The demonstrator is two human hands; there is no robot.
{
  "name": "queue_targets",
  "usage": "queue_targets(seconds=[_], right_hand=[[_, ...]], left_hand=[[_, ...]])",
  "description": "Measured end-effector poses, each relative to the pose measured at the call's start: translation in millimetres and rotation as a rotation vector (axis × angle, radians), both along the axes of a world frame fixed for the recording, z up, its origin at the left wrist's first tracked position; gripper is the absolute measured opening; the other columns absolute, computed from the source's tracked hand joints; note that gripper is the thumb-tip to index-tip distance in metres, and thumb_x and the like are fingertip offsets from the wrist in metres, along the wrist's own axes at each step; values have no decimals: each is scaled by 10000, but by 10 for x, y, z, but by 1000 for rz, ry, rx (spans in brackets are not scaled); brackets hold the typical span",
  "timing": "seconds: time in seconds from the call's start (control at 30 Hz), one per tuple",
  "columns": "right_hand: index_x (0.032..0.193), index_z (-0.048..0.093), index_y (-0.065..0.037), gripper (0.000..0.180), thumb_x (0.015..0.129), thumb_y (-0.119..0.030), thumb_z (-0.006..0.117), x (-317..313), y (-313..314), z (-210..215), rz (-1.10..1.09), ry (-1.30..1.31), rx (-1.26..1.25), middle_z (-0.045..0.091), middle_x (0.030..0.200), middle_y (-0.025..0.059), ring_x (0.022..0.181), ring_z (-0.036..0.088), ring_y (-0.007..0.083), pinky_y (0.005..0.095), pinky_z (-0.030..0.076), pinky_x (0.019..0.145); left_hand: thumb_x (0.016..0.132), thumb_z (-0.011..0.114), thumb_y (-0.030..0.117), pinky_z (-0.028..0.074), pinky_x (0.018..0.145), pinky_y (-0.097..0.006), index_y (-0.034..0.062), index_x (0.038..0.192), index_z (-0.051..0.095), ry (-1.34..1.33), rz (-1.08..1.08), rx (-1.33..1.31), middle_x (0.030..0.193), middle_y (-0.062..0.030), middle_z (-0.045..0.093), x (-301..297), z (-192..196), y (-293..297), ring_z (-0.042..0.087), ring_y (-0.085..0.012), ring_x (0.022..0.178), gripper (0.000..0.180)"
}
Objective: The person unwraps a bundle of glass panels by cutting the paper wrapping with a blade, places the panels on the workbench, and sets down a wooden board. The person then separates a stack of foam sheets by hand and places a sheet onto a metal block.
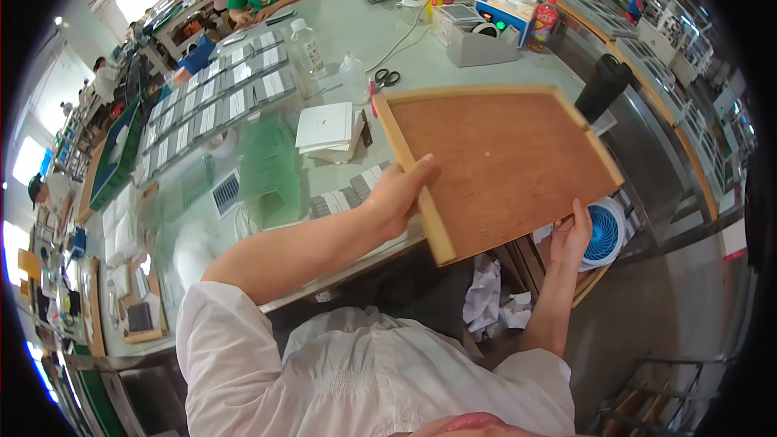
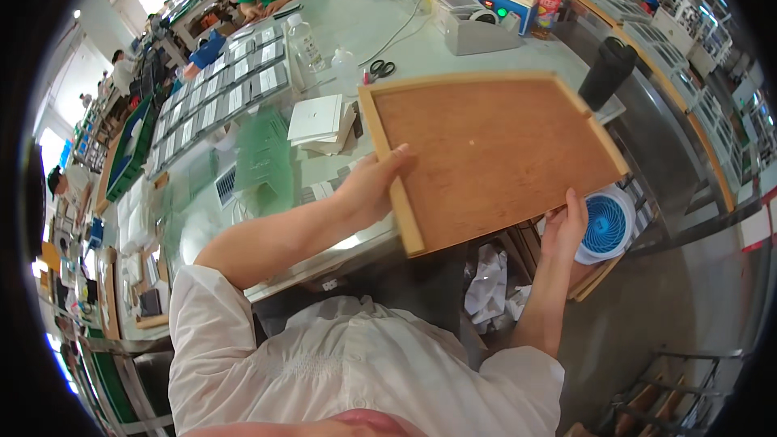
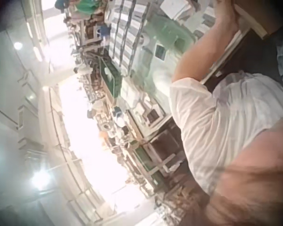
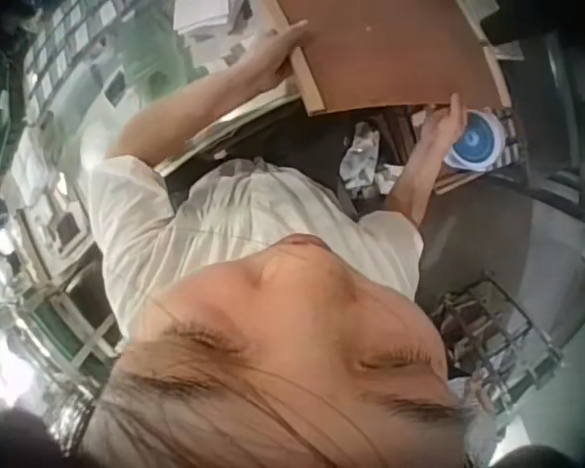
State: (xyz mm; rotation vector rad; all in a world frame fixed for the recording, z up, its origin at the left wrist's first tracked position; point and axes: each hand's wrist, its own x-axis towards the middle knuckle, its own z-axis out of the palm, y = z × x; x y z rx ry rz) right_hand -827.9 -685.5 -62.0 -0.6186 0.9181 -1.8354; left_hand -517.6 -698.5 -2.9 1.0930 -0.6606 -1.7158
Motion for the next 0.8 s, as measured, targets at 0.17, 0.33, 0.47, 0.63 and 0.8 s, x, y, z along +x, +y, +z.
queue_targets(seconds=[0.17,0.33,0.47,0.63,0.8], right_hand=[[1117,553,-44,235,903,-138,559,-108,-444,-187,7,-30,71,616,1026,35,793,574,119,231,406,556],[1130,556,-44,239,906,-127,563,-325,-783,-375,79,-31,101,626,1027,43,810,588,134,235,434,562],[1127,542,-54,235,919,-164,557,-337,-924,-435,38,22,171,613,997,44,781,572,140,240,425,565],[1115,534,-56,231,930,-194,549,-384,-978,-503,104,137,227,616,968,61,751,590,151,241,458,550],[1055,535,-55,214,937,-233,547,-416,-958,-531,137,271,389,624,883,66,692,611,153,227,514,522]], left_hand=[[913,534,226,434,629,-299,5,1061,495,-90,7,31,893,-54,531,-148,49,-57,495,-149,732,268],[925,526,209,448,775,-290,20,1160,451,-68,-12,42,1023,-85,528,-236,-148,-231,521,-162,917,310],[906,513,143,421,865,-293,-5,1217,443,-246,-95,-76,1083,-106,530,-255,-28,-122,505,-172,1004,352],[870,559,137,399,940,-356,-32,1244,423,-581,-236,-327,1196,-179,506,-297,-217,192,490,-246,1110,431],[843,582,104,389,1000,-400,-69,1255,396,-742,-316,-869,1310,-272,414,-82,114,846,423,-383,1225,484]])
